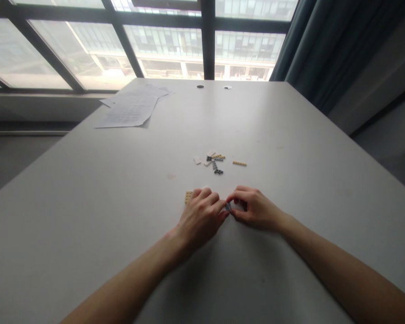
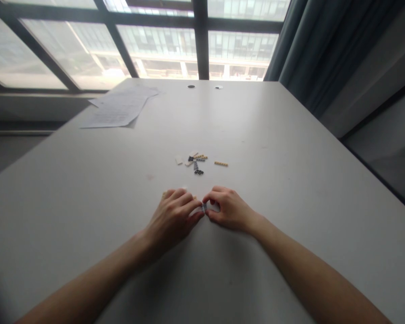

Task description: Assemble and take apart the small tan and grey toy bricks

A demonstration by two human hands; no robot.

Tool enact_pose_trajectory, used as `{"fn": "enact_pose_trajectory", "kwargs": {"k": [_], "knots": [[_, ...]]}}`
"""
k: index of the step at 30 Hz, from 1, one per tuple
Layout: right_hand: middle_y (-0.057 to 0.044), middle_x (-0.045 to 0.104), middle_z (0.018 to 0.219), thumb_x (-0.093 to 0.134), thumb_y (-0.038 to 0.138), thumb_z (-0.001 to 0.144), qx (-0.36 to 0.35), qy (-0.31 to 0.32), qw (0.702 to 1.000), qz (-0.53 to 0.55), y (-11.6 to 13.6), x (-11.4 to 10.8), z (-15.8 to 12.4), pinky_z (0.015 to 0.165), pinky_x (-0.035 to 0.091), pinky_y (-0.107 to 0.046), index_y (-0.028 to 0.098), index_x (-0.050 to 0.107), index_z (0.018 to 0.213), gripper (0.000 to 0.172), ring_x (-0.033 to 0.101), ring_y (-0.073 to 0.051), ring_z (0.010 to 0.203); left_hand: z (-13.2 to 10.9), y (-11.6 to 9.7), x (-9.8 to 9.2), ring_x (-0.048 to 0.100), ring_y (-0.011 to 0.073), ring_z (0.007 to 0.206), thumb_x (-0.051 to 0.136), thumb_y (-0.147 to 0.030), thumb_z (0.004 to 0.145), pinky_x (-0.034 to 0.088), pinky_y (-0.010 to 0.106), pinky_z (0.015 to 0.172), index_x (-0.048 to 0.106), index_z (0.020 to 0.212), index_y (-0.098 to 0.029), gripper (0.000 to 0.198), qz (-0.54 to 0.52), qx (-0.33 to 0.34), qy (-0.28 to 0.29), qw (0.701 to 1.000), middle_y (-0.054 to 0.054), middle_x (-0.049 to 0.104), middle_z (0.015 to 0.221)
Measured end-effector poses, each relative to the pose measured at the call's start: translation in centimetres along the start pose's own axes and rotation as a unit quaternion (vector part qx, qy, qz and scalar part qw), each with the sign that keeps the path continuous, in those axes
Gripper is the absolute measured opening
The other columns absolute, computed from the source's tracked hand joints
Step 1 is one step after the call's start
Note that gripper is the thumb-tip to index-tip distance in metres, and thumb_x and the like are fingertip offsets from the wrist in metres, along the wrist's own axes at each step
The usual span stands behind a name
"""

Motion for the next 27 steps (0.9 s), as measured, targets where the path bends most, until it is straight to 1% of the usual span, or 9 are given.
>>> {"fn": "enact_pose_trajectory", "kwargs": {"k": [4, 6, 8, 12, 14, 16, 20, 23, 27], "knots": [[-0.001, 0.060, 0.084, 0.065, 0.013, 0.074, -0.006, 0.005, 1.000, -0.002, 0.1, -0.1, 0.0, 0.066, 0.042, -0.023, 0.019, 0.068, 0.096, 0.023, 0.055, -0.013, 0.070, -0.1, 0.1, 0.1, 0.051, 0.0222, 0.084, 0.057, -0.032, 0.089, 0.036, 0.037, 0.076, 0.064, 0.093, -0.020, 0.014, -0.007, 0.004, -0.008, 1.000, 0.005, 0.064, 0.083], [-0.002, 0.060, 0.084, 0.066, 0.015, 0.074, -0.007, 0.008, 1.000, -0.003, 0.1, -0.2, 0.0, 0.066, 0.043, -0.023, 0.019, 0.068, 0.097, 0.023, 0.055, -0.013, 0.071, -0.1, 0.4, -0.2, 0.052, 0.0215, 0.083, 0.058, -0.033, 0.089, 0.037, 0.037, 0.076, 0.065, 0.092, -0.020, 0.015, -0.019, 0.004, -0.027, 0.999, 0.005, 0.064, 0.082], [-0.002, 0.061, 0.086, 0.068, 0.017, 0.073, -0.004, 0.016, 1.000, -0.004, 0.1, -0.2, 0.0, 0.068, 0.044, -0.024, 0.020, 0.068, 0.098, 0.026, 0.056, -0.014, 0.072, -0.1, 1.0, -0.9, 0.053, 0.0202, 0.080, 0.058, -0.032, 0.088, 0.038, 0.036, 0.076, 0.065, 0.089, -0.021, 0.014, -0.036, -0.004, -0.068, 0.997, 0.004, 0.065, 0.080], [-0.003, 0.061, 0.090, 0.073, 0.020, 0.071, 0.007, 0.032, 0.999, -0.007, 0.1, 0.0, 0.1, 0.070, 0.045, -0.025, 0.020, 0.068, 0.102, 0.031, 0.056, -0.014, 0.073, -0.3, 3.5, -3.3, 0.054, 0.0180, 0.075, 0.060, -0.028, 0.086, 0.041, 0.033, 0.075, 0.065, 0.079, -0.020, 0.012, -0.077, -0.061, -0.191, 0.977, 0.002, 0.063, 0.072], [-0.003, 0.061, 0.089, 0.073, 0.021, 0.072, 0.011, 0.028, 0.999, -0.013, 0.1, 0.1, 0.1, 0.070, 0.045, -0.026, 0.019, 0.068, 0.100, 0.029, 0.056, -0.014, 0.072, -0.6, 5.1, -4.2, 0.054, 0.0166, 0.071, 0.060, -0.025, 0.085, 0.042, 0.032, 0.074, 0.064, 0.074, -0.019, 0.013, -0.095, -0.101, -0.241, 0.960, 0.001, 0.062, 0.069], [-0.002, 0.061, 0.087, 0.073, 0.020, 0.073, 0.007, 0.023, 0.999, -0.021, 0.2, 0.1, 0.2, 0.071, 0.044, -0.026, 0.019, 0.069, 0.097, 0.024, 0.055, -0.014, 0.072, -0.9, 6.5, -4.5, 0.055, 0.0157, 0.069, 0.059, -0.024, 0.085, 0.044, 0.031, 0.072, 0.063, 0.072, -0.018, 0.015, -0.111, -0.136, -0.270, 0.947, 0.001, 0.061, 0.068], [-0.001, 0.061, 0.085, 0.072, 0.019, 0.075, 0.003, 0.016, 0.999, -0.030, 0.3, 0.2, 0.2, 0.070, 0.043, -0.025, 0.020, 0.069, 0.094, 0.019, 0.054, -0.014, 0.072, -1.1, 7.8, -4.1, 0.055, 0.0153, 0.067, 0.058, -0.027, 0.084, 0.045, 0.030, 0.070, 0.063, 0.070, -0.019, 0.017, -0.124, -0.174, -0.274, 0.938, 0.000, 0.059, 0.066], [-0.001, 0.059, 0.083, 0.071, 0.020, 0.076, 0.006, 0.010, 0.999, -0.031, 0.1, 0.2, 0.2, 0.067, 0.043, -0.024, 0.020, 0.069, 0.092, 0.017, 0.054, -0.013, 0.069, -1.1, 7.8, -3.9, 0.055, 0.0154, 0.066, 0.057, -0.029, 0.084, 0.045, 0.030, 0.071, 0.062, 0.069, -0.019, 0.019, -0.124, -0.179, -0.270, 0.938, 0.000, 0.059, 0.065], [0.000, 0.057, 0.079, 0.068, 0.022, 0.080, 0.014, -0.019, 0.998, -0.053, -0.1, 0.0, 0.4, 0.066, 0.043, -0.024, 0.020, 0.068, 0.094, 0.014, 0.053, -0.013, 0.068, -1.1, 7.8, -3.7, 0.056, 0.0155, 0.066, 0.057, -0.029, 0.084, 0.045, 0.030, 0.072, 0.062, 0.068, -0.019, 0.020, -0.120, -0.177, -0.272, 0.938, 0.000, 0.059, 0.064]]}}
Point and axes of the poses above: each hand's wrist, its own z-axis towards the middle knuckle, its own x-axis out of the palm, y = z × x, the point moved 7 cm from there along z, towards the middle knuckle
